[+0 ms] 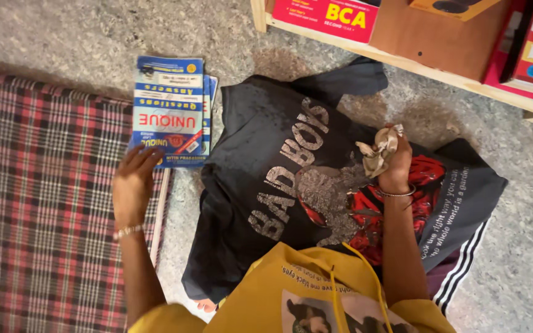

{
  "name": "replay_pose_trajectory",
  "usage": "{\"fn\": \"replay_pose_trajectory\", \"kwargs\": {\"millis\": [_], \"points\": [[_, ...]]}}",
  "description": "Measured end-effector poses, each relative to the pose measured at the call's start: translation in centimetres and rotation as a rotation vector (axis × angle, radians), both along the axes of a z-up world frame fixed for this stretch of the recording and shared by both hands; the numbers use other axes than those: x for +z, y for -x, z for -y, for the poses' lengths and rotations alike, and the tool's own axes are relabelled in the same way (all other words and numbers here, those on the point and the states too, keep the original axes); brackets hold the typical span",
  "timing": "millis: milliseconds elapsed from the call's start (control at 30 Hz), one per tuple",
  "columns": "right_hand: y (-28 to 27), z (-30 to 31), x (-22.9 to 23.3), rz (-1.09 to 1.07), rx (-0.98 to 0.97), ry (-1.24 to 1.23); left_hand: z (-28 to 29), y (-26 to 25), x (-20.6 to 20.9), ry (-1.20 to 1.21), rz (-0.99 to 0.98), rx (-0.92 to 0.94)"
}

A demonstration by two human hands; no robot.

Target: The person sits on the floor and wipes a wooden shelf with a cloth. They remove books and pens from the shelf, wipe the pens, and then wipe the shelf surface. The person places the books and pens back on the shelf.

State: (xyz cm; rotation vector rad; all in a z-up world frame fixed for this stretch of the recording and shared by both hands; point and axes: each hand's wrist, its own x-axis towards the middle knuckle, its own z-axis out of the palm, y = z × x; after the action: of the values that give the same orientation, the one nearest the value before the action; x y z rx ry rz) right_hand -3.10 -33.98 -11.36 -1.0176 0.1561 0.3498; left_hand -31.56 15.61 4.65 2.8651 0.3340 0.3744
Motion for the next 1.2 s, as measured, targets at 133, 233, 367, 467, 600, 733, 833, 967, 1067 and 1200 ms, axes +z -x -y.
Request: {"fn": "replay_pose_trajectory", "kwargs": {"millis": [133,233,367,467,600,733,833,967,1067,1200], "points": [[0.2,-0.5,0.7,-0.055,-0.001,0.102,1.7,-1.1,1.3,0.09,0.097,0.047],[-0.2,-1.5,1.8,-0.037,0.012,0.131,3.8,-8.0,2.5,0.219,0.258,-0.044],[-0.2,-1.5,2.3,-0.111,-0.04,0.138,8.8,-21.0,1.5,0.36,0.293,-0.305],[0.1,-1.7,2.7,-0.094,-0.047,0.129,12.1,-31.1,-1.1,0.236,0.242,-0.386],[0.6,-1.5,3.8,-0.036,0.088,-0.061,14.7,-39.8,-7.7,-0.299,0.171,-0.344],[-0.1,-1.7,3.0,-0.039,-0.003,0.031,15.4,-39.1,-10.7,-0.404,0.145,-0.35],[0.2,-1.5,2.6,-0.075,-0.023,0.073,14.9,-32.6,-6.7,-0.208,0.21,-0.388],[-0.1,-1.5,2.3,-0.162,-0.082,0.08,12.7,-21.3,3.7,-0.057,0.304,-0.313],[-0.1,-1.1,1.6,-0.135,-0.071,0.075,9.2,-14.4,10.3,0.017,0.37,-0.205],[-0.2,-0.6,0.2,-0.037,0.0,-0.01,3.9,-7.0,14.5,-0.046,0.476,-0.042]]}}
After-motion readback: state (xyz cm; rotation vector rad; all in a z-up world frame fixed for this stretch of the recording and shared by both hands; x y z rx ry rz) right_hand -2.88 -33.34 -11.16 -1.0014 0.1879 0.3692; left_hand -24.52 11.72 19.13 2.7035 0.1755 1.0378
